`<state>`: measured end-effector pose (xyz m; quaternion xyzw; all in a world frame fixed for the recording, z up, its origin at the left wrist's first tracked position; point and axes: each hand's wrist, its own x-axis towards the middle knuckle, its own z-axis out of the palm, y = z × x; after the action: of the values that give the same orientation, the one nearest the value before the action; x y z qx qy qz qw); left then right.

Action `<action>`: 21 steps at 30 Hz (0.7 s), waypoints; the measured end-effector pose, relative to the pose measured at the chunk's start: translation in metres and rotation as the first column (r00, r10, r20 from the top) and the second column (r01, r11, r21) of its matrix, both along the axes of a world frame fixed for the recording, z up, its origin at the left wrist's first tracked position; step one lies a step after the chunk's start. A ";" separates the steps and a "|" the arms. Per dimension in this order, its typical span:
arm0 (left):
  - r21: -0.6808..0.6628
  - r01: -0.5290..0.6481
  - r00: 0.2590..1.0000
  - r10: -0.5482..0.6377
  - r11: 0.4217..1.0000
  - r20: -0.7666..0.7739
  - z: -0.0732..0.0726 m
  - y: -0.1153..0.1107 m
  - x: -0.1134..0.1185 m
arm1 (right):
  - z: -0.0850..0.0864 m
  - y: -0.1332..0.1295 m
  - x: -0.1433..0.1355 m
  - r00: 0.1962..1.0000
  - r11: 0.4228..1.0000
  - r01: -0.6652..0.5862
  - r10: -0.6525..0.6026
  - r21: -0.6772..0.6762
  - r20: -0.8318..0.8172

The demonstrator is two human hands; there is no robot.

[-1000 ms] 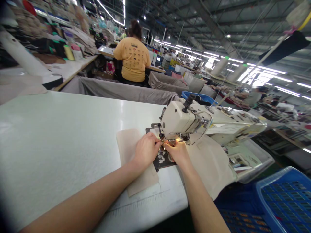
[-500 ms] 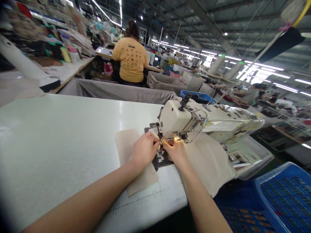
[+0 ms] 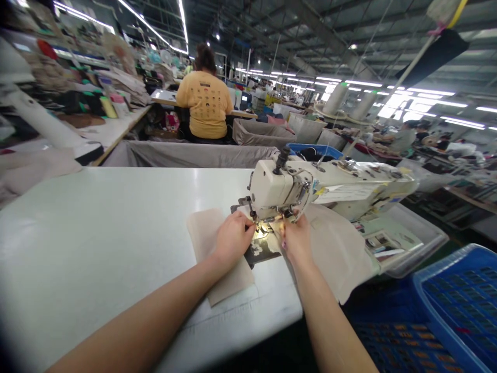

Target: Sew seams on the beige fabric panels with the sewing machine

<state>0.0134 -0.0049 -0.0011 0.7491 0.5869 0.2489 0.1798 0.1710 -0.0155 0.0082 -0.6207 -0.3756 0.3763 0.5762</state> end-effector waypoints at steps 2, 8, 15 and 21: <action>0.005 -0.004 1.000 0.004 1.000 0.004 0.000 0.000 0.000 | 0.012 -0.008 0.004 0.996 0.999 0.026 -0.024 0.019 -0.089; 0.037 -0.012 0.999 0.010 0.999 0.032 0.002 -0.002 -0.001 | 0.031 -0.045 0.038 0.987 0.989 0.106 -0.091 0.104 -0.134; 0.025 0.000 1.000 0.000 1.000 -0.008 0.014 -0.002 -0.006 | 0.027 -0.074 0.074 0.987 0.983 0.157 -0.154 0.098 -0.041; -0.182 0.284 0.956 -0.262 0.942 0.133 0.090 -0.071 0.005 | 0.028 -0.083 0.083 0.993 0.992 0.115 -0.114 0.047 -0.023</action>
<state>0.0183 -0.0754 0.0888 0.7871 0.4888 0.2015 0.3178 0.2539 -0.0990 0.0358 -0.6231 -0.3425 0.3400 0.6155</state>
